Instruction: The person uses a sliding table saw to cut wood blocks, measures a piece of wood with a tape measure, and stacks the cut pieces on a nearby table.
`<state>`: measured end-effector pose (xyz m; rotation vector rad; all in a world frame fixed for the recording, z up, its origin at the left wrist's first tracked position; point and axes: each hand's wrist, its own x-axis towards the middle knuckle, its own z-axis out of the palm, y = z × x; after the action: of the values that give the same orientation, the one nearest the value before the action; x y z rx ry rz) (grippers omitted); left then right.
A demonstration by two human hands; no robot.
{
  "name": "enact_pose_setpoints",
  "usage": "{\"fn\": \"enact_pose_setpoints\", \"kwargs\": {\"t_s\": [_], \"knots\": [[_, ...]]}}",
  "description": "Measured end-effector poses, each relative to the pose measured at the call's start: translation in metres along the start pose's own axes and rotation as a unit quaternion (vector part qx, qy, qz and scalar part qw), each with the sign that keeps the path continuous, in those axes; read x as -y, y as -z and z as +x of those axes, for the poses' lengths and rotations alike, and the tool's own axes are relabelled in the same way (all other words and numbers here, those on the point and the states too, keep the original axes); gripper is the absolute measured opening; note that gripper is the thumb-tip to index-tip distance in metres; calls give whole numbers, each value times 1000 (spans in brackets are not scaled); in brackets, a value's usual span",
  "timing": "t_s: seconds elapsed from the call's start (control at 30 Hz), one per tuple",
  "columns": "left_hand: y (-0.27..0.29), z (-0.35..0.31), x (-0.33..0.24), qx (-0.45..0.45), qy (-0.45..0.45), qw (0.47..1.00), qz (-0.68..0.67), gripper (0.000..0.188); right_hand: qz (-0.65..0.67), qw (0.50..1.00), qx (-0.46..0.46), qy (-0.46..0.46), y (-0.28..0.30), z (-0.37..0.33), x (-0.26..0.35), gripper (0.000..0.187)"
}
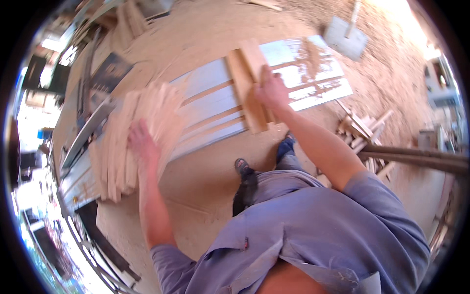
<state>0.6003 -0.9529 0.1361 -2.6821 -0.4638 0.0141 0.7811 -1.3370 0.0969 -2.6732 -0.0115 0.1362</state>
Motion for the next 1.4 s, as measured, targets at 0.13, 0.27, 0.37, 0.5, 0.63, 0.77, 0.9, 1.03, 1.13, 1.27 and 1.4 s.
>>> {"fn": "enact_pose_setpoints", "kwargs": {"t_s": [0.13,0.27,0.37,0.5,0.63,0.77,0.9,1.03,1.13,1.27,1.4], "knots": [[-1,10,0,-18,39,992,-118,100,12,1000,2,-12,12,-3,9,74],[9,11,-15,-72,59,898,-431,103,18,1000,4,-21,18,-5,6,75],[43,10,-44,57,130,759,-635,97,31,999,-1,-23,13,-7,2,75],[34,19,-107,158,100,342,-921,73,33,999,6,-28,17,-7,6,75],[16,39,-175,169,116,544,-814,71,45,998,22,-32,21,-8,7,74],[0,32,-225,62,61,701,-708,79,69,997,22,-29,19,-5,4,72],[18,26,-251,43,84,640,-763,85,71,997,17,-32,16,-3,3,71],[59,29,-282,57,43,796,-601,87,79,996,19,-40,14,0,-2,69],[61,29,-299,-13,9,855,-518,90,149,988,-7,-40,8,4,-13,67],[58,28,-310,7,-7,802,-597,84,199,979,15,-31,-4,24,-34,75],[62,33,-321,4,4,810,-587,74,239,968,79,-17,10,29,-45,83]]}}
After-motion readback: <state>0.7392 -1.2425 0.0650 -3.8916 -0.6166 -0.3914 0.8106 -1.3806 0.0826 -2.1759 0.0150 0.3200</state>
